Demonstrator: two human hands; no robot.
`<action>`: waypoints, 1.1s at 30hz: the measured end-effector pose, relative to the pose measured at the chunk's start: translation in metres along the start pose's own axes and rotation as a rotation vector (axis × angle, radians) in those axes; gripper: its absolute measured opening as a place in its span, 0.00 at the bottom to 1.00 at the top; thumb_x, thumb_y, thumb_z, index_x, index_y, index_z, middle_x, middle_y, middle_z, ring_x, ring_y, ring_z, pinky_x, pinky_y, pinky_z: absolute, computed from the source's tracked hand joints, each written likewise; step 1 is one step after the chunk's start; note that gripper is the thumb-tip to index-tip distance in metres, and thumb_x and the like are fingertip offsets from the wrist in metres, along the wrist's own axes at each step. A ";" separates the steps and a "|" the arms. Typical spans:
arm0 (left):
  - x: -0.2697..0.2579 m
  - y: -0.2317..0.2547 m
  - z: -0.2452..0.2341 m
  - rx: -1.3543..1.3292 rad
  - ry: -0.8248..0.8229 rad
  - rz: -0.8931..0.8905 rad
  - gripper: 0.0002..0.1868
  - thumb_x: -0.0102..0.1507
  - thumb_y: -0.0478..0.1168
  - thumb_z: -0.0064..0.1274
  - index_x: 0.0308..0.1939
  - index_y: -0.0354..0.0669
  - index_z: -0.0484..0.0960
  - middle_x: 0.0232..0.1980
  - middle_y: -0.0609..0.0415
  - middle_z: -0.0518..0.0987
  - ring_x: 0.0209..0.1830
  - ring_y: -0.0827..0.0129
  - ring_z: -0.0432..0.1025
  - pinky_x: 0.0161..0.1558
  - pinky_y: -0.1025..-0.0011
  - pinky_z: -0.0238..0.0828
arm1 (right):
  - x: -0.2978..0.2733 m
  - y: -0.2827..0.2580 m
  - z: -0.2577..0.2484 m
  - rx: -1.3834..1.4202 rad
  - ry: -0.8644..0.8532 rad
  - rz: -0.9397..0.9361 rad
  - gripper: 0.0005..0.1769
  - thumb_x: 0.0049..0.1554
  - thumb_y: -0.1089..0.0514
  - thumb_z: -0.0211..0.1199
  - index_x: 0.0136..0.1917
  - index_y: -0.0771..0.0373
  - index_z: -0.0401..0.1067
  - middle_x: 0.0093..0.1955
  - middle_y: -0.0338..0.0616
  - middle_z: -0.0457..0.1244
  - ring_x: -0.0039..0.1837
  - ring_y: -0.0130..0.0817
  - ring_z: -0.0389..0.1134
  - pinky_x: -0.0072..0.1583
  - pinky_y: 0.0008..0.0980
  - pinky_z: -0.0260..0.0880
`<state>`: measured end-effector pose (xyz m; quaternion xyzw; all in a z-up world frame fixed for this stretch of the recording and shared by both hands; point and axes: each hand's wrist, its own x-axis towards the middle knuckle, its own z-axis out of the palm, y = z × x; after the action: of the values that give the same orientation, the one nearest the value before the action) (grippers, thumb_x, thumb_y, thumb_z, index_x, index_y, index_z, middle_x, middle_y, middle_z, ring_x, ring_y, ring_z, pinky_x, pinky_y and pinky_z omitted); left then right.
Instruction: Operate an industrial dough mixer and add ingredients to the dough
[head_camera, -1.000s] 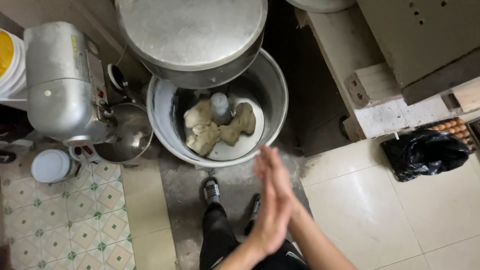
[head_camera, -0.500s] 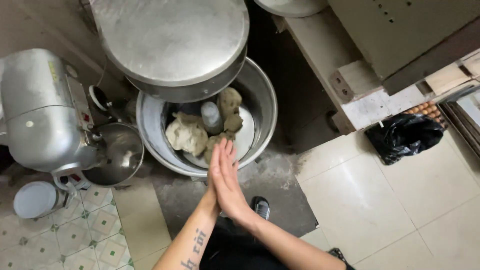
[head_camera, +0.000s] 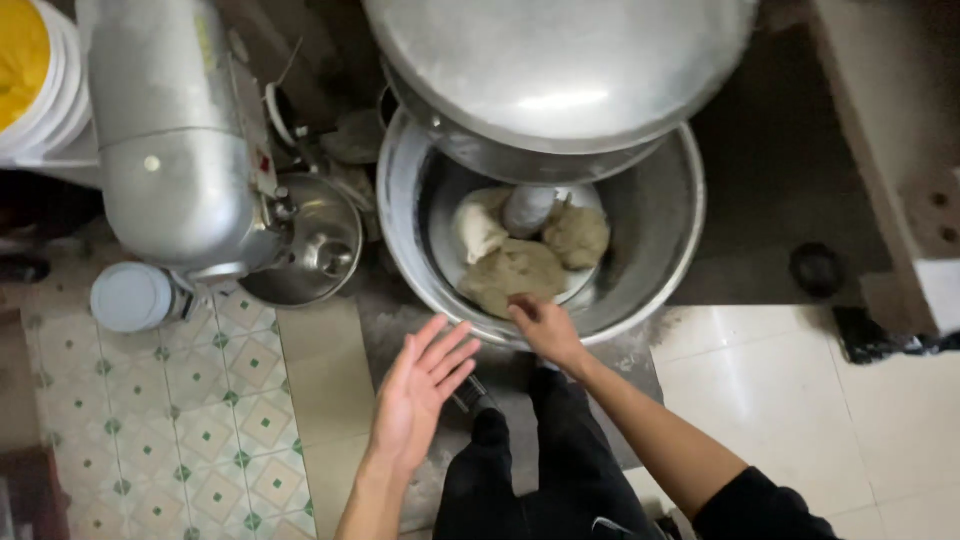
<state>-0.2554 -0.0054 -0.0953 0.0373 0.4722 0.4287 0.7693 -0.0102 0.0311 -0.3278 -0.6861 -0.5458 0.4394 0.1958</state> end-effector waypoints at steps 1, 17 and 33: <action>0.000 0.008 -0.004 0.040 0.103 0.015 0.38 0.76 0.54 0.35 0.84 0.37 0.71 0.81 0.29 0.79 0.78 0.41 0.76 0.78 0.48 0.71 | 0.012 0.005 0.001 -0.025 -0.058 0.137 0.26 0.65 0.39 0.62 0.68 0.52 0.85 0.68 0.38 0.78 0.70 0.38 0.78 0.71 0.37 0.70; 0.046 -0.043 -0.052 0.003 0.424 0.099 0.28 0.77 0.45 0.43 0.75 0.32 0.82 0.71 0.27 0.88 0.70 0.39 0.84 0.73 0.48 0.79 | 0.091 0.060 -0.005 0.468 -0.181 0.667 0.21 0.70 0.51 0.63 0.72 0.63 0.75 0.61 0.49 0.76 0.57 0.41 0.79 0.57 0.38 0.78; 0.046 -0.072 -0.070 0.064 0.585 0.091 0.29 0.77 0.45 0.41 0.73 0.28 0.82 0.70 0.29 0.90 0.70 0.44 0.86 0.74 0.55 0.80 | 0.163 0.056 0.016 0.081 -0.154 0.650 0.10 0.68 0.52 0.66 0.56 0.57 0.85 0.46 0.42 0.74 0.43 0.30 0.73 0.45 0.33 0.71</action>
<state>-0.2551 -0.0432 -0.1990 -0.0424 0.6848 0.4400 0.5793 0.0121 0.1597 -0.4414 -0.7807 -0.2937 0.5508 0.0306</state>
